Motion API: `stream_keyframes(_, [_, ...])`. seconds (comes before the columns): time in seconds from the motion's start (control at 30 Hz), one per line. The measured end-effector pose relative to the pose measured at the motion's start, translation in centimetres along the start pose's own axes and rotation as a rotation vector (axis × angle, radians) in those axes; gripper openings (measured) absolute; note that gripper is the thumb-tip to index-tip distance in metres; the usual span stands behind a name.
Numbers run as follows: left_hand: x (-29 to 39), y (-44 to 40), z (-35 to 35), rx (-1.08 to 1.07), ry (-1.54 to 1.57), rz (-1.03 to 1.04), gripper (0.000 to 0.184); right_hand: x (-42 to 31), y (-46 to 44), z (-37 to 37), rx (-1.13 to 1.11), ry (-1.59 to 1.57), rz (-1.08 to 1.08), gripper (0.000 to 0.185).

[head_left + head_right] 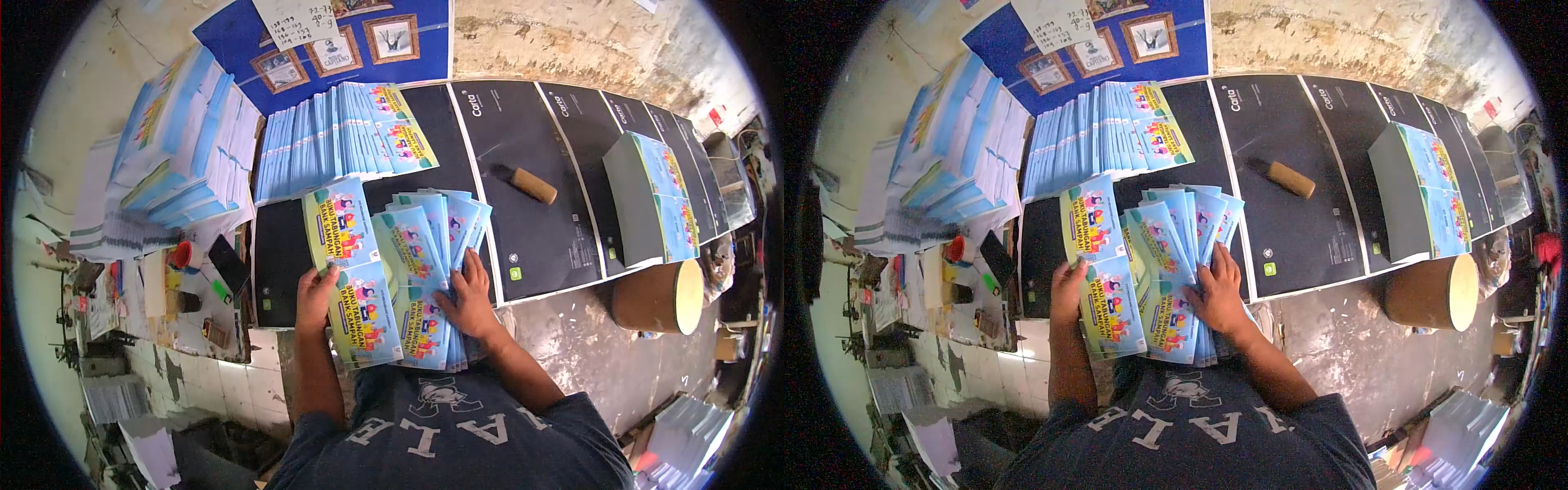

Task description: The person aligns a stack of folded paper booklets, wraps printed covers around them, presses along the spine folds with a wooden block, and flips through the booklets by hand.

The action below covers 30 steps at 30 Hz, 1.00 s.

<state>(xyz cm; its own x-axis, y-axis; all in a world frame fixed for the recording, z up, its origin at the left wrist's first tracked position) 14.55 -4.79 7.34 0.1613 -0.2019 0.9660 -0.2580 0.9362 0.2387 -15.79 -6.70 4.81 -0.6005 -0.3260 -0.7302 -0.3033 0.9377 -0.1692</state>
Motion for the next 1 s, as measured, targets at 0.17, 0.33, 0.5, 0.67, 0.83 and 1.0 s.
stream_keyframes(0.17, [-1.8,0.4,3.0,-0.141,-0.106,-0.002,0.022,-2.4,-0.5,-1.0,0.038,0.075,-0.025,0.046])
stream_keyframes(0.33, [-3.5,1.3,8.1,-0.215,-0.303,-0.054,0.027,-0.5,-0.7,-0.3,0.011,-0.16,0.049,0.039])
stream_keyframes(0.5, [-3.0,0.9,1.6,0.058,-0.27,-0.015,0.031,-0.8,-0.8,-0.3,0.036,-0.056,0.032,0.038])
stream_keyframes(0.67, [2.3,1.0,-0.7,-0.15,0.033,0.188,0.05,-2.0,-0.6,-0.6,-0.006,-0.001,0.021,0.065])
stream_keyframes(0.83, [-0.4,1.1,7.6,-0.213,-0.254,0.166,0.069,-0.5,-0.3,0.0,-0.026,-0.046,0.018,0.039])
stream_keyframes(1.0, [-1.5,1.5,8.9,-0.238,-0.253,0.188,0.06,-0.6,-0.8,-0.5,0.041,-0.141,0.085,0.043])
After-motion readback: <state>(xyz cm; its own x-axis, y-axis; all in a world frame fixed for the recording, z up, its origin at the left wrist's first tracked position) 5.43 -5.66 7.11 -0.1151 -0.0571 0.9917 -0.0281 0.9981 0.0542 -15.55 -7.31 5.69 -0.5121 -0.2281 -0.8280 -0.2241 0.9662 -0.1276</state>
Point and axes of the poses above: each hand's wrist, its own y-axis away from the middle knuckle, its own z-axis out of the palm, x = y × z, the point moved 7 cm from there along -y, towards the middle knuckle, and after that the axes turned 4 degrees about -y, right-handed, at the moved point
